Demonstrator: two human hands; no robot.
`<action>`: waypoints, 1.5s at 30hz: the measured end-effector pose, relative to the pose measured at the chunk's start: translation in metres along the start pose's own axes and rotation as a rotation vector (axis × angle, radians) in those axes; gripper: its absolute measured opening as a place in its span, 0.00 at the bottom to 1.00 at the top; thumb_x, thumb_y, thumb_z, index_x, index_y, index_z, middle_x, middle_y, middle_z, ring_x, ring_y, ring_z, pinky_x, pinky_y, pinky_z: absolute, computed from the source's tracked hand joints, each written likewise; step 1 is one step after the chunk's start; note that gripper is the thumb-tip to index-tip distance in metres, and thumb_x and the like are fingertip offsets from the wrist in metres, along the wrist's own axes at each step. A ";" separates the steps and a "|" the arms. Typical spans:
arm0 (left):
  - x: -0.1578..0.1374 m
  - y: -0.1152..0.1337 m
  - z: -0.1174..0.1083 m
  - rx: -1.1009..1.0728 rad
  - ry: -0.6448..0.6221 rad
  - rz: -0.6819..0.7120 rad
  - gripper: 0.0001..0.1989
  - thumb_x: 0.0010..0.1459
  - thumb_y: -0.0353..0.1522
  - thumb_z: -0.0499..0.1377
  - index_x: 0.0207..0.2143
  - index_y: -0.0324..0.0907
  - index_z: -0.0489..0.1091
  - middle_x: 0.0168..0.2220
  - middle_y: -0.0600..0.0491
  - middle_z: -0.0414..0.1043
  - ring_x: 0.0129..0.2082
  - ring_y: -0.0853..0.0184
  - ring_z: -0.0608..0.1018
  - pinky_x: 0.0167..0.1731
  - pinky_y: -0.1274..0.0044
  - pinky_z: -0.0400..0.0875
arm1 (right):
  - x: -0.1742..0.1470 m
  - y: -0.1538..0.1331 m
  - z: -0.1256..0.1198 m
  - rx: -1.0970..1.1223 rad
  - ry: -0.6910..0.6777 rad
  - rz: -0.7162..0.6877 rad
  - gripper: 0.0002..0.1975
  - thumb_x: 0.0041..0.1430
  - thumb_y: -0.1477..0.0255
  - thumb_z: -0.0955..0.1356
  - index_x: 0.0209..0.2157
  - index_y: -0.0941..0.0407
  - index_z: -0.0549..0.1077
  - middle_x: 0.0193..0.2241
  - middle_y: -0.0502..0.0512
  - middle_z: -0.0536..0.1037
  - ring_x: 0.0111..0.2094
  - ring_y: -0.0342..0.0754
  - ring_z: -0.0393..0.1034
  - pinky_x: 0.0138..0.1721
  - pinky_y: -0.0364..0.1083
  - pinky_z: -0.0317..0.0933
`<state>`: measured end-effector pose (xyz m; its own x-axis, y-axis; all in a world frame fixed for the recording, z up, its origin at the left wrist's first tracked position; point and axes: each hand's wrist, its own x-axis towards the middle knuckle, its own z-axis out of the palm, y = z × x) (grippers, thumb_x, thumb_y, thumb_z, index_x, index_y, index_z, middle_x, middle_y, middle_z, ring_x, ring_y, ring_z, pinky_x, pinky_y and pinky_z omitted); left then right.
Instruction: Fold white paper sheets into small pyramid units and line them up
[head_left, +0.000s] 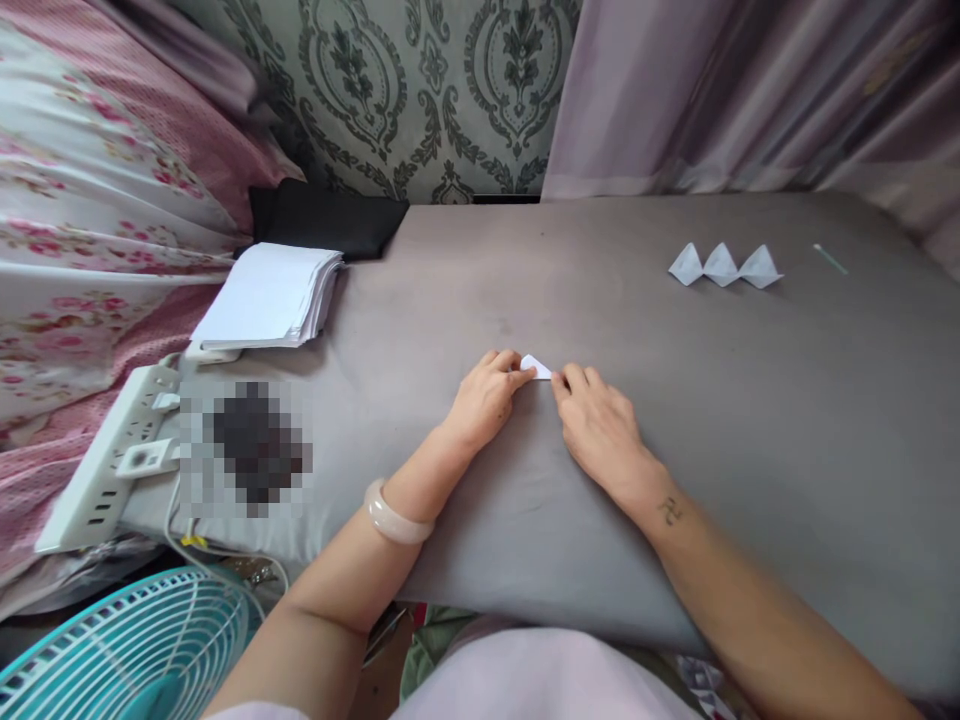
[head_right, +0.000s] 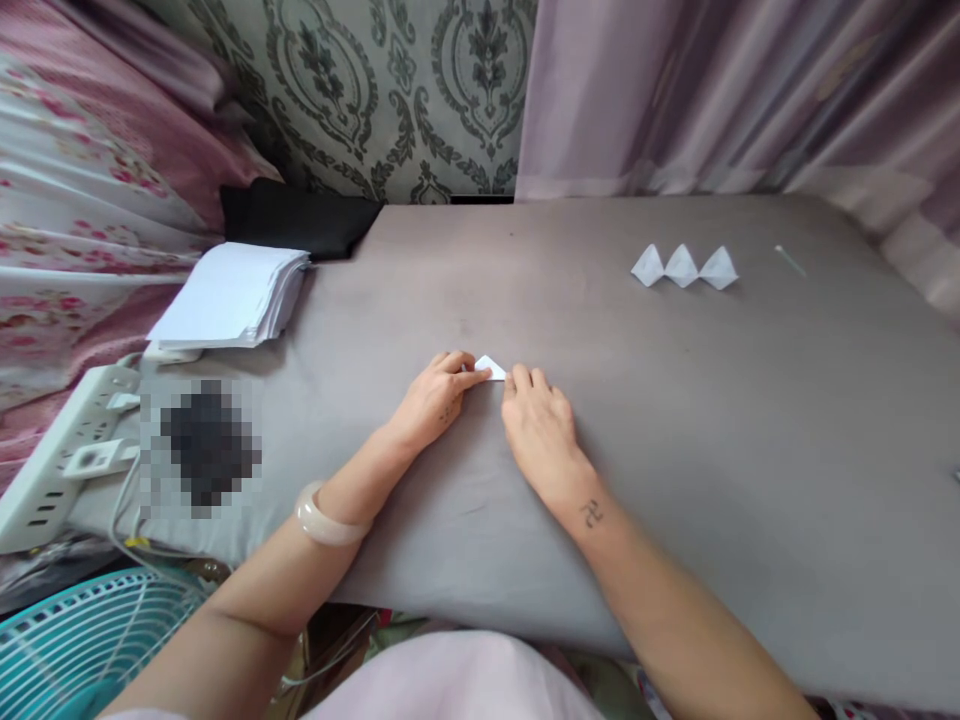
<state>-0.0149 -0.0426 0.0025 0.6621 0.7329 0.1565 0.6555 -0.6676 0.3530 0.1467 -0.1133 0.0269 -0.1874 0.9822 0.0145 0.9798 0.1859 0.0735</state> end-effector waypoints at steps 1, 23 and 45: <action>0.000 0.002 0.000 0.004 0.003 -0.019 0.23 0.62 0.23 0.44 0.52 0.43 0.72 0.46 0.47 0.70 0.42 0.63 0.69 0.44 0.73 0.68 | 0.001 -0.001 0.001 -0.003 0.006 0.001 0.24 0.61 0.85 0.54 0.54 0.66 0.69 0.42 0.67 0.72 0.41 0.56 0.63 0.34 0.51 0.58; -0.002 -0.001 0.005 -0.074 0.150 -0.407 0.08 0.62 0.32 0.54 0.39 0.38 0.71 0.41 0.44 0.70 0.43 0.58 0.68 0.47 0.68 0.63 | 0.001 -0.020 0.008 0.134 0.109 -0.062 0.24 0.67 0.69 0.56 0.60 0.63 0.62 0.50 0.67 0.70 0.46 0.56 0.63 0.44 0.52 0.61; 0.005 0.000 0.007 -0.227 0.173 -0.461 0.11 0.60 0.39 0.57 0.37 0.41 0.74 0.40 0.45 0.70 0.45 0.56 0.69 0.47 0.65 0.62 | 0.019 -0.003 -0.006 0.220 0.119 -0.116 0.14 0.62 0.74 0.60 0.35 0.56 0.77 0.40 0.57 0.75 0.41 0.50 0.66 0.39 0.48 0.60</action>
<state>-0.0094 -0.0397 -0.0035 0.2423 0.9668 0.0814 0.7564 -0.2408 0.6082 0.1396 -0.0950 0.0330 -0.2933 0.9462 0.1364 0.9405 0.3112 -0.1364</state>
